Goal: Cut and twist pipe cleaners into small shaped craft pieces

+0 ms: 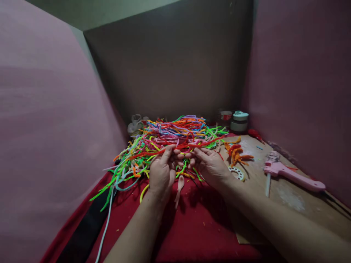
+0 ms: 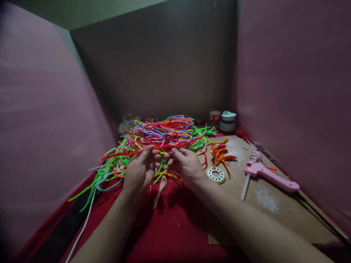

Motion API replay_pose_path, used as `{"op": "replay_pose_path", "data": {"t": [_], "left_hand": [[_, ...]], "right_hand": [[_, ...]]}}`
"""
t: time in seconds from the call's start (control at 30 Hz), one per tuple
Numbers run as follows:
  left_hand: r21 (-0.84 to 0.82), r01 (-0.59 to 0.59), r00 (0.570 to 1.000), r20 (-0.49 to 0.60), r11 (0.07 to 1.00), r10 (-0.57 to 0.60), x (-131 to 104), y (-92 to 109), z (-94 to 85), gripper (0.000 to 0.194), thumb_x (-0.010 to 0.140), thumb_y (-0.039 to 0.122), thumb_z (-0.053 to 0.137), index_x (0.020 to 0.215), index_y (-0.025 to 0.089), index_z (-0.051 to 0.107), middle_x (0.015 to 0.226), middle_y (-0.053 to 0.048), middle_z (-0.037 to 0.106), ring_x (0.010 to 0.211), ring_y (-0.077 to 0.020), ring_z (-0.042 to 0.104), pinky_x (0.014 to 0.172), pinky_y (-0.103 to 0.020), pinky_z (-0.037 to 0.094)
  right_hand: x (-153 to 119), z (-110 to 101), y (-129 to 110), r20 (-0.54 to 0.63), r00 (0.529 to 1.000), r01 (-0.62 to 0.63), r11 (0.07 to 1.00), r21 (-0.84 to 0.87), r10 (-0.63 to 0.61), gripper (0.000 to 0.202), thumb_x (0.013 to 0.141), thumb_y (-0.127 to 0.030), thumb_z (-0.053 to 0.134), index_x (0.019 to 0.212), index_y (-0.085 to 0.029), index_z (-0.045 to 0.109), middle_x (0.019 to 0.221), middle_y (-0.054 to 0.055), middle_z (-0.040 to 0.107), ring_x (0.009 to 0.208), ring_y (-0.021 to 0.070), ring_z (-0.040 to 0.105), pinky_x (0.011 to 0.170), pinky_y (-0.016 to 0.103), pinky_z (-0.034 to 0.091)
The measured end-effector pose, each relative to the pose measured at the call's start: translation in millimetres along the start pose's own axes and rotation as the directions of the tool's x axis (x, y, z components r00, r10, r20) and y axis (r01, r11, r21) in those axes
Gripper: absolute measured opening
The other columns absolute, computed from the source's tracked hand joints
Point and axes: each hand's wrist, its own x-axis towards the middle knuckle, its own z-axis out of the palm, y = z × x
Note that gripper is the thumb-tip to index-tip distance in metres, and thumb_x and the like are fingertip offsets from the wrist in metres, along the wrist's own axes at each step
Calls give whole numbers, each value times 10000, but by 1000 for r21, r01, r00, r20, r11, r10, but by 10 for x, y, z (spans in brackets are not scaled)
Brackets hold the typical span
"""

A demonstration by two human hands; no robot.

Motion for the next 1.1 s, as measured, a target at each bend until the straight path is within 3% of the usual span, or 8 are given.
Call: {"op": "replay_pose_path", "data": {"t": [0.13,0.43,0.6,0.7,0.87,0.97,1.1], "left_hand": [[86,57,998,13,995,-59,-66,-90,77,219,631,241,710,783,101,637,612,-22,634,512,-120,603,402,-183,432],[172,160,986,28,972,-167,-90,-106,73,229,623,268,716,765,106,639,566,-3,601,450,-97,551,358,-177,397],[217,112,993,0,970,-114,-63,-85,13,223,616,283,727,736,114,644,552,23,560,437,-57,493,394,-165,390],[307,81,994,42,948,-99,-65,-47,0,221,627,292,717,738,114,650,522,26,547,430,-50,468,414,-163,381],[461,87,973,153,883,-175,-73,-14,-10,208,676,320,676,700,121,622,479,31,519,405,-52,445,422,-169,369],[487,101,955,199,868,-222,-55,-27,-40,230,703,353,645,695,126,612,497,24,519,394,-57,438,408,-180,364],[536,108,935,231,838,-269,-43,-45,-78,255,698,363,645,765,117,655,457,33,481,363,-47,389,364,-166,302]], "right_hand": [[32,-7,-30,-67,996,56,998,-11,-56,155,623,-220,724,699,-126,627,610,11,636,468,75,536,472,200,436],[34,5,-60,-61,995,79,996,-49,-82,125,600,-173,718,675,-138,624,621,-6,612,475,74,514,481,214,413],[33,-48,-42,-5,998,59,987,-146,-60,139,622,-208,697,661,-136,584,595,-21,556,511,79,488,536,233,400],[5,-69,7,66,998,39,927,-374,-15,143,647,-236,670,682,-143,567,609,-26,541,550,86,480,559,234,387],[-20,-65,29,104,994,45,714,-699,40,87,671,-213,602,669,-145,548,589,-31,527,544,85,443,527,216,355],[-1,-80,24,138,983,27,652,-758,120,30,678,-168,543,678,-141,556,585,-21,551,510,79,445,503,206,349],[12,-102,31,133,965,-51,657,-752,227,57,643,-125,519,673,-135,566,575,-1,582,464,79,459,459,200,351]]}}
